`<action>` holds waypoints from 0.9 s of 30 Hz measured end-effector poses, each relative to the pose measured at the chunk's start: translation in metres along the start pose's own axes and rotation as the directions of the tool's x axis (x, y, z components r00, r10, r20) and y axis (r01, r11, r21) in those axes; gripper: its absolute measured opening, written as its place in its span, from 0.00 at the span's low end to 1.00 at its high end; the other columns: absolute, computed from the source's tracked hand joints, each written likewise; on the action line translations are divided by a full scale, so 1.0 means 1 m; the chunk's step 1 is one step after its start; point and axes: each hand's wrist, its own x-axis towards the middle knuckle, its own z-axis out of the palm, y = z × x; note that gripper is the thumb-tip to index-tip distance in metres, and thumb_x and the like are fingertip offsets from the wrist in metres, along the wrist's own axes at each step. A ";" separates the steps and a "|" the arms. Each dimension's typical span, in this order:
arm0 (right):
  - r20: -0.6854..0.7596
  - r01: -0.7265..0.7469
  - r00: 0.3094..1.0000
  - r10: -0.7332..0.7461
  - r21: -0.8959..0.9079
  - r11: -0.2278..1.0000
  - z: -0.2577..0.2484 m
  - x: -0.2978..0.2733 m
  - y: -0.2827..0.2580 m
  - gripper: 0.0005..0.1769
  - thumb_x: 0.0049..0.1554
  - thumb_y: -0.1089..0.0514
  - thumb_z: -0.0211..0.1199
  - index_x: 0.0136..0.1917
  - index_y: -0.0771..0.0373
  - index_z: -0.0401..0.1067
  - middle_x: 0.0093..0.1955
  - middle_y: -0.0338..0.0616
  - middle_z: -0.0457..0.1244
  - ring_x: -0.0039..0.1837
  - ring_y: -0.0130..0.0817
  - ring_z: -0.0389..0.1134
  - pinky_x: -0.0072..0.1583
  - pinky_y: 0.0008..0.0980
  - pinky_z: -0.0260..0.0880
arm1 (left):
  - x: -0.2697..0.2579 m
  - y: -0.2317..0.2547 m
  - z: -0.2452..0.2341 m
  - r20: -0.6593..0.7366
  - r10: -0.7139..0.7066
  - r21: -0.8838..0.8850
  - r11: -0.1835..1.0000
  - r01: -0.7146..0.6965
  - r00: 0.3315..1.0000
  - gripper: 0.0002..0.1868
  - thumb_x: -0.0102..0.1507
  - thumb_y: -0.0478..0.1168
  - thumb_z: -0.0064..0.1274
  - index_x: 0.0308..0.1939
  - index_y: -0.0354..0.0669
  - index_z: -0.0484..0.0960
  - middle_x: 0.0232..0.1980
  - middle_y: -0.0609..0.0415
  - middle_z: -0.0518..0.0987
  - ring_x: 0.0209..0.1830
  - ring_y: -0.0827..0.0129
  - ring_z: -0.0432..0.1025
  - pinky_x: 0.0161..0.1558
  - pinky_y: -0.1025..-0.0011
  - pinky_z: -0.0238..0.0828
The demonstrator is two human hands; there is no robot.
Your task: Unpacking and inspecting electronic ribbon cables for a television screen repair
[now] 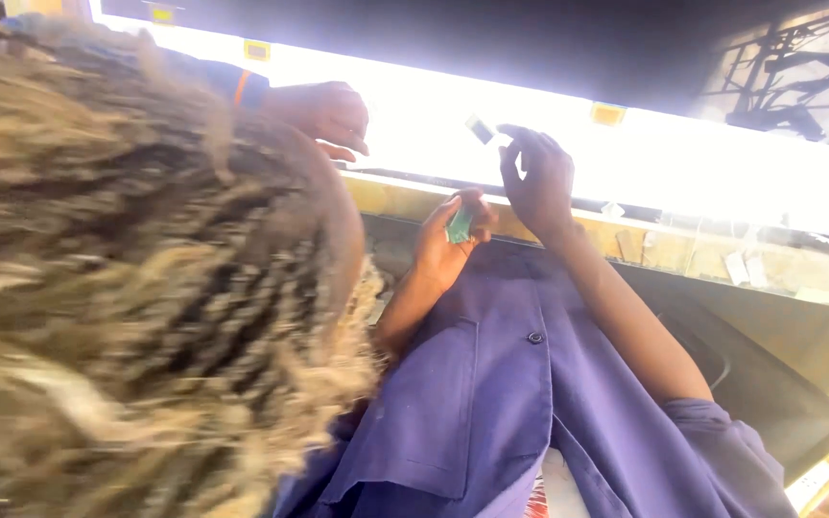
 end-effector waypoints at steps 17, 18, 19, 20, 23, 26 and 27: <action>-0.057 0.207 0.977 -0.204 0.049 0.977 -0.070 -0.054 -0.032 0.20 0.44 0.50 0.80 0.47 0.58 0.79 0.40 0.41 0.63 0.45 0.41 0.61 0.49 0.35 0.62 | -0.018 0.015 0.109 0.213 -0.104 -0.010 0.994 0.108 0.971 0.27 0.70 0.48 0.41 0.70 0.39 0.63 0.65 0.44 0.71 0.57 0.58 0.74 0.53 0.65 0.79; -0.028 0.224 0.974 -0.223 0.010 0.975 -0.071 -0.053 -0.031 0.21 0.42 0.48 0.81 0.46 0.57 0.79 0.39 0.41 0.63 0.43 0.41 0.61 0.47 0.35 0.62 | -0.021 0.016 0.116 0.180 -0.109 -0.033 0.993 0.117 0.978 0.24 0.70 0.47 0.43 0.67 0.38 0.69 0.58 0.44 0.77 0.53 0.58 0.76 0.52 0.64 0.79; -0.029 0.222 0.975 -0.221 0.010 0.975 -0.072 -0.052 -0.032 0.21 0.42 0.48 0.81 0.46 0.57 0.79 0.39 0.41 0.63 0.43 0.41 0.61 0.47 0.35 0.62 | -0.023 0.018 0.122 0.179 -0.111 -0.032 0.992 0.119 0.978 0.24 0.70 0.47 0.43 0.67 0.38 0.69 0.58 0.44 0.77 0.53 0.58 0.76 0.52 0.64 0.79; -0.024 0.208 0.978 -0.208 0.000 0.978 -0.073 -0.051 -0.034 0.18 0.44 0.50 0.80 0.44 0.58 0.78 0.38 0.42 0.63 0.42 0.41 0.61 0.46 0.36 0.63 | -0.025 0.019 0.129 0.161 -0.100 -0.030 0.994 0.106 0.982 0.22 0.70 0.46 0.44 0.64 0.38 0.71 0.55 0.46 0.79 0.51 0.61 0.76 0.52 0.66 0.79; -0.031 0.180 0.983 -0.180 0.010 0.984 -0.076 -0.049 -0.035 0.12 0.48 0.53 0.76 0.42 0.58 0.78 0.36 0.40 0.62 0.41 0.39 0.60 0.45 0.35 0.64 | -0.025 0.020 0.131 0.148 -0.085 -0.024 0.996 0.089 0.985 0.20 0.70 0.45 0.45 0.61 0.38 0.74 0.52 0.47 0.80 0.50 0.62 0.77 0.53 0.68 0.77; -0.066 0.141 0.988 -0.138 0.048 0.989 -0.078 -0.047 -0.036 0.04 0.52 0.58 0.71 0.39 0.59 0.77 0.33 0.38 0.61 0.39 0.37 0.58 0.45 0.33 0.63 | -0.016 0.010 0.109 0.158 -0.067 -0.027 0.997 0.072 0.985 0.20 0.69 0.44 0.45 0.62 0.37 0.74 0.54 0.45 0.79 0.52 0.59 0.76 0.54 0.65 0.76; -0.093 0.121 0.989 -0.115 0.065 0.990 -0.079 -0.045 -0.036 0.03 0.54 0.62 0.67 0.38 0.60 0.76 0.30 0.37 0.60 0.38 0.36 0.58 0.44 0.32 0.62 | -0.011 0.005 0.099 0.166 -0.051 -0.031 0.998 0.057 0.985 0.21 0.69 0.44 0.45 0.63 0.36 0.72 0.56 0.43 0.78 0.54 0.56 0.76 0.55 0.62 0.75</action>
